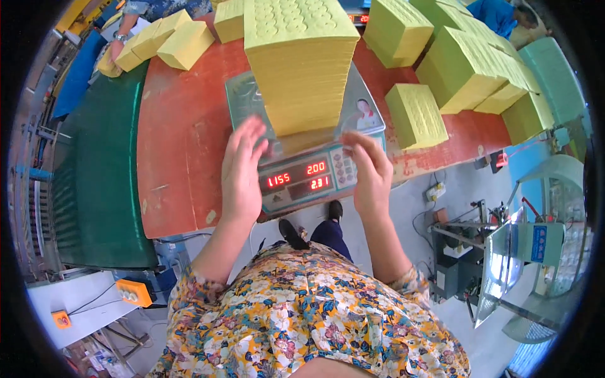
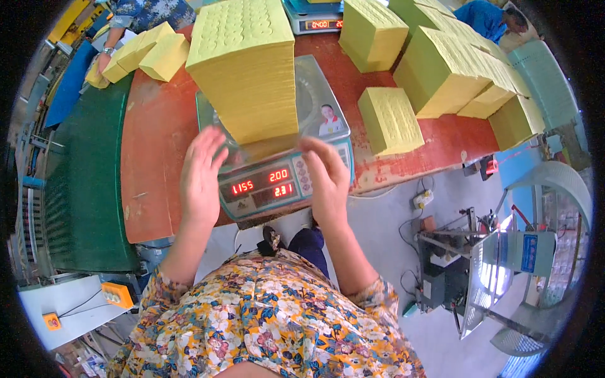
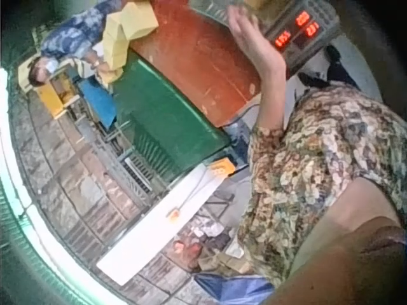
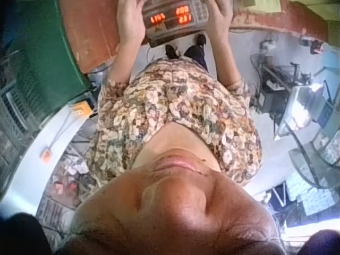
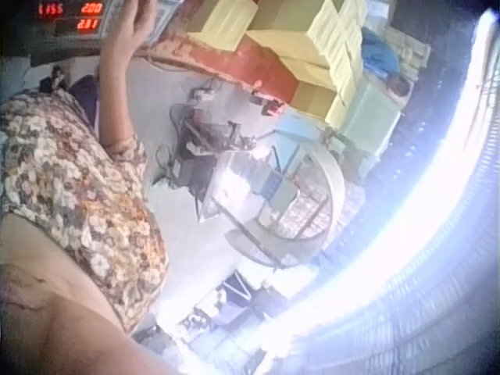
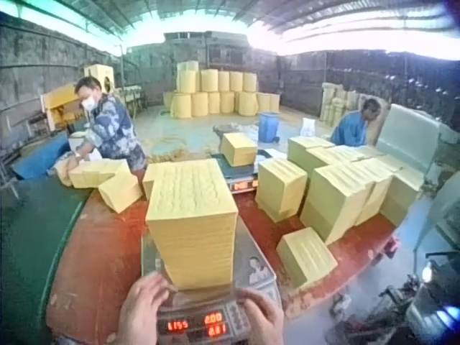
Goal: Weighing stacks of yellow paper, adjusting the count to reach a target weight, and then bundling them using an automated machine.
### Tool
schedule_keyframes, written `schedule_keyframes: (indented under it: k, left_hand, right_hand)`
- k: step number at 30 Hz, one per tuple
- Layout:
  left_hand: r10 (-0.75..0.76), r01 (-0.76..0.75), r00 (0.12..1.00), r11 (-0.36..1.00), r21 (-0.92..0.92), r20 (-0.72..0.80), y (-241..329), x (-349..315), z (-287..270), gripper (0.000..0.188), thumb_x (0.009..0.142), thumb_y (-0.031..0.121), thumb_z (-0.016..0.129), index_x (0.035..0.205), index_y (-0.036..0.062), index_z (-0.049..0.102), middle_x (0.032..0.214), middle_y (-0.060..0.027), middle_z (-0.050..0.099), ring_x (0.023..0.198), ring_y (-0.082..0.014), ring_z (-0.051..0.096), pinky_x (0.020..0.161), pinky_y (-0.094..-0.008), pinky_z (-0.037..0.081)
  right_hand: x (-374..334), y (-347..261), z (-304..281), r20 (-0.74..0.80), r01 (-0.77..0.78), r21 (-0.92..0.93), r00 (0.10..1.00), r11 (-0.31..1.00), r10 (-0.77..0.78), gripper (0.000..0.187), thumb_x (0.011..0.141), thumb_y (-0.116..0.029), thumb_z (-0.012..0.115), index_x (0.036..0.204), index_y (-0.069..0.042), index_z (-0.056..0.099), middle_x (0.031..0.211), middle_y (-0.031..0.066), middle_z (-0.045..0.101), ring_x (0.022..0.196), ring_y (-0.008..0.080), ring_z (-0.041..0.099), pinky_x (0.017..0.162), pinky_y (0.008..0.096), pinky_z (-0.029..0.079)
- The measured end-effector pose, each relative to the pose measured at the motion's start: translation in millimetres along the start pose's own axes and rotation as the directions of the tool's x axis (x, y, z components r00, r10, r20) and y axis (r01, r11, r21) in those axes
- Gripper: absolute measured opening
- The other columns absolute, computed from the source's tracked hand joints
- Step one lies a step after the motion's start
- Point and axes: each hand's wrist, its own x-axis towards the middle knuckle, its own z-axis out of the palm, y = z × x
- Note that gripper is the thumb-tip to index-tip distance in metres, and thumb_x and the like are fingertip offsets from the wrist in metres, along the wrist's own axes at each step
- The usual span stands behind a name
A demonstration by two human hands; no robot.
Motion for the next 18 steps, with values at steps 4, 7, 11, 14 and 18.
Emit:
schedule_keyframes:
  k: [4, 7, 11, 14, 18]
  left_hand:
    - [-0.255, 0.239, 0.959, 0.962, 0.132, 0.122, -1, -65, -54, 0.032, 0.103, 0.024, 0.043, 0.117, -0.0009, 0.059, 0.111, -0.0150, 0.066, 0.100, -0.0216, 0.064, 0.090, -0.0358, 0.049]
    - [-0.302, 0.298, 0.953, 0.943, 0.146, 0.011, -2, -101, -66, 0.026, 0.102, 0.018, 0.045, 0.105, -0.0006, 0.062, 0.097, -0.0139, 0.068, 0.087, -0.0194, 0.065, 0.080, -0.0324, 0.051]
    - [-0.203, 0.206, 0.978, 0.970, 0.126, -0.041, 8, -132, -55, 0.023, 0.101, 0.017, 0.046, 0.102, -0.0004, 0.062, 0.094, -0.0126, 0.068, 0.085, -0.0181, 0.064, 0.078, -0.0312, 0.051]
    - [-0.136, 0.140, 0.990, 0.983, 0.123, -0.034, 14, -163, -28, 0.023, 0.101, 0.016, 0.046, 0.102, -0.0003, 0.062, 0.093, -0.0123, 0.067, 0.084, -0.0181, 0.064, 0.078, -0.0312, 0.050]
    - [-0.147, 0.146, 0.989, 0.984, 0.106, -0.003, 9, -215, 7, 0.023, 0.102, 0.016, 0.046, 0.103, -0.0009, 0.063, 0.093, -0.0112, 0.069, 0.084, -0.0169, 0.065, 0.079, -0.0304, 0.051]
  right_hand:
    - [-61, 12, -13, -0.094, -0.099, 0.157, 0.989, 0.983, 0.114, 0.020, 0.097, -0.005, 0.051, 0.108, 0.003, 0.065, 0.103, 0.0079, 0.067, 0.098, 0.0141, 0.061, 0.089, 0.0299, 0.048]
    - [-90, 10, -19, -0.102, -0.119, 0.204, 0.985, 0.972, 0.142, 0.018, 0.096, -0.003, 0.050, 0.104, 0.003, 0.065, 0.097, 0.0081, 0.067, 0.092, 0.0145, 0.062, 0.085, 0.0299, 0.050]
    - [-113, -9, -26, -0.051, -0.121, 0.277, 0.989, 0.953, 0.140, 0.017, 0.096, -0.003, 0.050, 0.103, 0.003, 0.065, 0.094, 0.0078, 0.067, 0.088, 0.0153, 0.062, 0.083, 0.0302, 0.050]
    - [-130, -26, -41, 0.001, -0.087, 0.297, 0.996, 0.951, 0.091, 0.017, 0.096, -0.003, 0.051, 0.103, 0.003, 0.065, 0.093, 0.0082, 0.067, 0.087, 0.0153, 0.063, 0.082, 0.0302, 0.050]
    - [-160, -51, -76, 0.046, -0.070, 0.258, 0.997, 0.964, 0.060, 0.017, 0.094, -0.003, 0.052, 0.103, 0.002, 0.065, 0.091, 0.0087, 0.067, 0.086, 0.0154, 0.064, 0.080, 0.0301, 0.051]
